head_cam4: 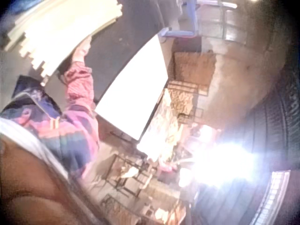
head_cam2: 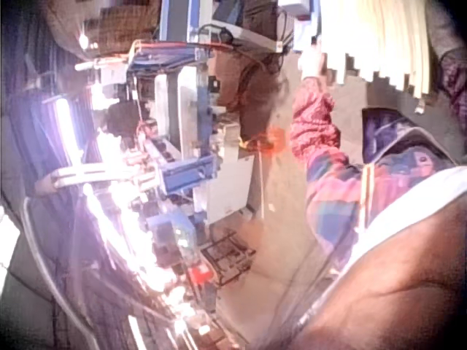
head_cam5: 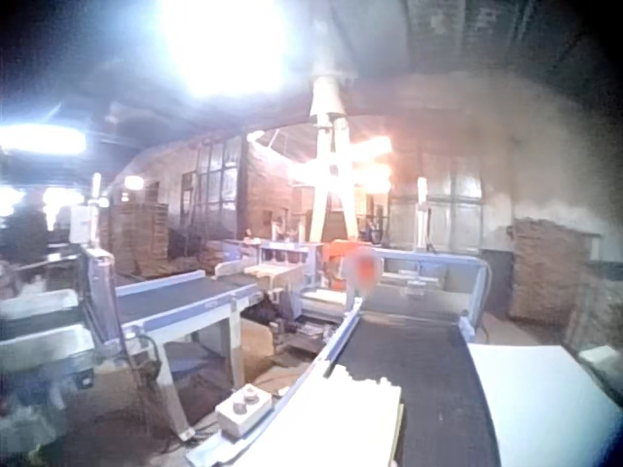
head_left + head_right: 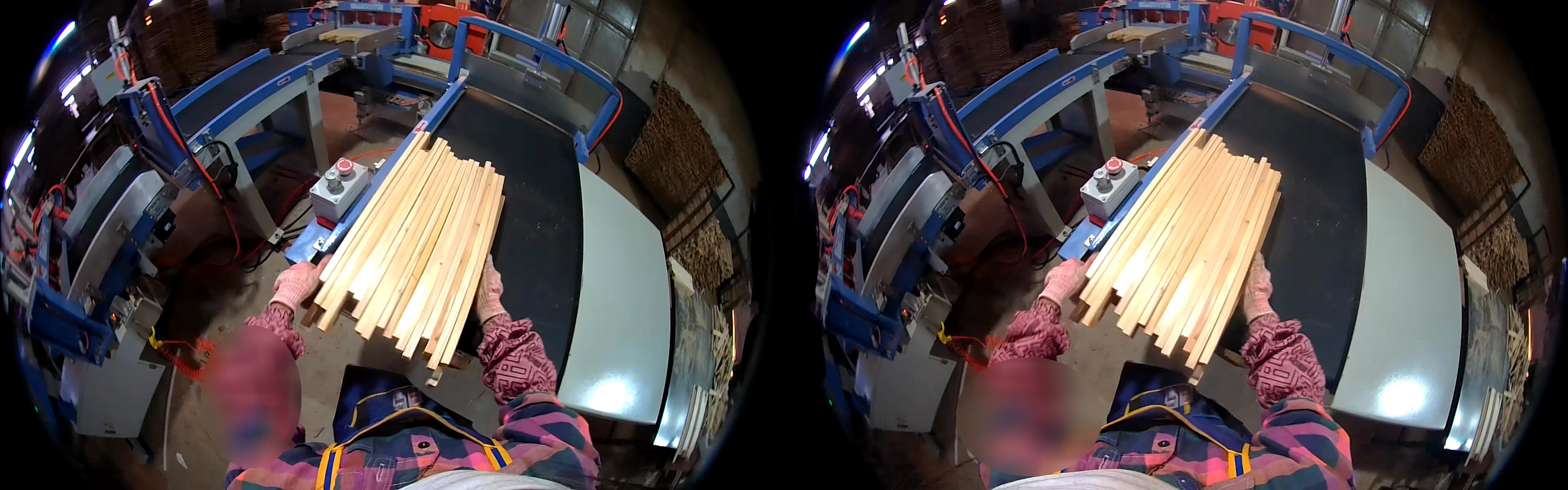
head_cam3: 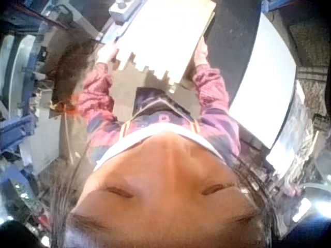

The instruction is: The person gathers bundles of thin wooden sticks from a metal table and places them onto a conveyor belt. They repeatedly pick up stacks of sticks, align them, and transfer them to the moving belt, occasionally adjusting the pile with their hands.

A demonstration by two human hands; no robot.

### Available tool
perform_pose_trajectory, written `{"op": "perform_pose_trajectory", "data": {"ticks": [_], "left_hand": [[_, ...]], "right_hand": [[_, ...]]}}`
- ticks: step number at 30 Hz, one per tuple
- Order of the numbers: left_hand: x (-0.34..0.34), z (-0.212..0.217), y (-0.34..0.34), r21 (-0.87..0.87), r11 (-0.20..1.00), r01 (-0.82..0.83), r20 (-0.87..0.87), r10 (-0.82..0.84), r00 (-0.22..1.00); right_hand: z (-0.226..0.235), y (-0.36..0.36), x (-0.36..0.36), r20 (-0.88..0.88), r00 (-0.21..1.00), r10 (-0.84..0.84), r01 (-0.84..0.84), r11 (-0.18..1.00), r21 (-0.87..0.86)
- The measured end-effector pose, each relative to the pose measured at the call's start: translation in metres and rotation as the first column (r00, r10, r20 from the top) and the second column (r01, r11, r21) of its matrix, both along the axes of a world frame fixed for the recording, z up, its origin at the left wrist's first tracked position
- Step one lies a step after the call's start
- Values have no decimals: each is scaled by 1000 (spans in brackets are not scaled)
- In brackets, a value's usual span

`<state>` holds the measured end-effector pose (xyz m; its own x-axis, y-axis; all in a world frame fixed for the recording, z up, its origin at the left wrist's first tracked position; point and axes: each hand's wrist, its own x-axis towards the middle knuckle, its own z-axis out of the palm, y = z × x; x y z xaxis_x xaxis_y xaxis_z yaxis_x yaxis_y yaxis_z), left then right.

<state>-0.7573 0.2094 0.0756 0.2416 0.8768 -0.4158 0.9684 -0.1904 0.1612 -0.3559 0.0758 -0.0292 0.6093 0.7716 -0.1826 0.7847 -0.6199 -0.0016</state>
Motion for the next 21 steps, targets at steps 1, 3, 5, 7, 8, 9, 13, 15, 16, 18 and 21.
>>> {"op": "perform_pose_trajectory", "data": {"ticks": [1, 3, 5, 7, 8, 9, 13, 15, 16, 18, 21], "left_hand": [[0, 7, 4, -8, 992, -127, -103, 126, 987], [6, 7, 3, 130, 992, -10, 211, -18, 977], [16, -3, 3, 452, 891, 36, 654, -359, 665], [27, -15, 3, 363, 931, -34, 850, -316, 422], [33, -21, 3, 377, 926, -32, 861, -338, 380], [35, -25, 4, 380, 921, -85, 877, -329, 350], [49, -29, 3, -21, 995, 98, 994, 31, -106], [50, -24, 2, -180, 958, 222, 966, 215, -142], [49, -19, 3, -257, 920, 297, 936, 314, -162], [47, -7, 6, -412, 840, 352, 883, 464, -74], [48, 7, 17, -563, 724, 398, 812, 575, 102]], "right_hand": [[11, 2, 6, -9, 1000, 10, -10, 999, 48], [35, -12, 18, -5, 991, 135, -135, 990, -41], [64, -30, 27, 24, 948, 319, -316, 946, -70], [78, -47, 12, -61, 979, 197, -163, 921, 355], [80, -55, 0, -133, 984, 119, -5, 764, 645], [78, -63, -14, -223, 973, 58, 163, 509, 845], [63, -50, -64, -347, 932, 102, 269, 447, 853], [64, -43, -75, -493, 857, 149, 418, 359, 835], [70, -42, -76, -640, 740, 210, 572, 305, 761], [85, -42, -76, -814, 507, 283, 765, 286, 577], [111, -44, -73, -919, 76, 387, 922, 323, 212]]}}
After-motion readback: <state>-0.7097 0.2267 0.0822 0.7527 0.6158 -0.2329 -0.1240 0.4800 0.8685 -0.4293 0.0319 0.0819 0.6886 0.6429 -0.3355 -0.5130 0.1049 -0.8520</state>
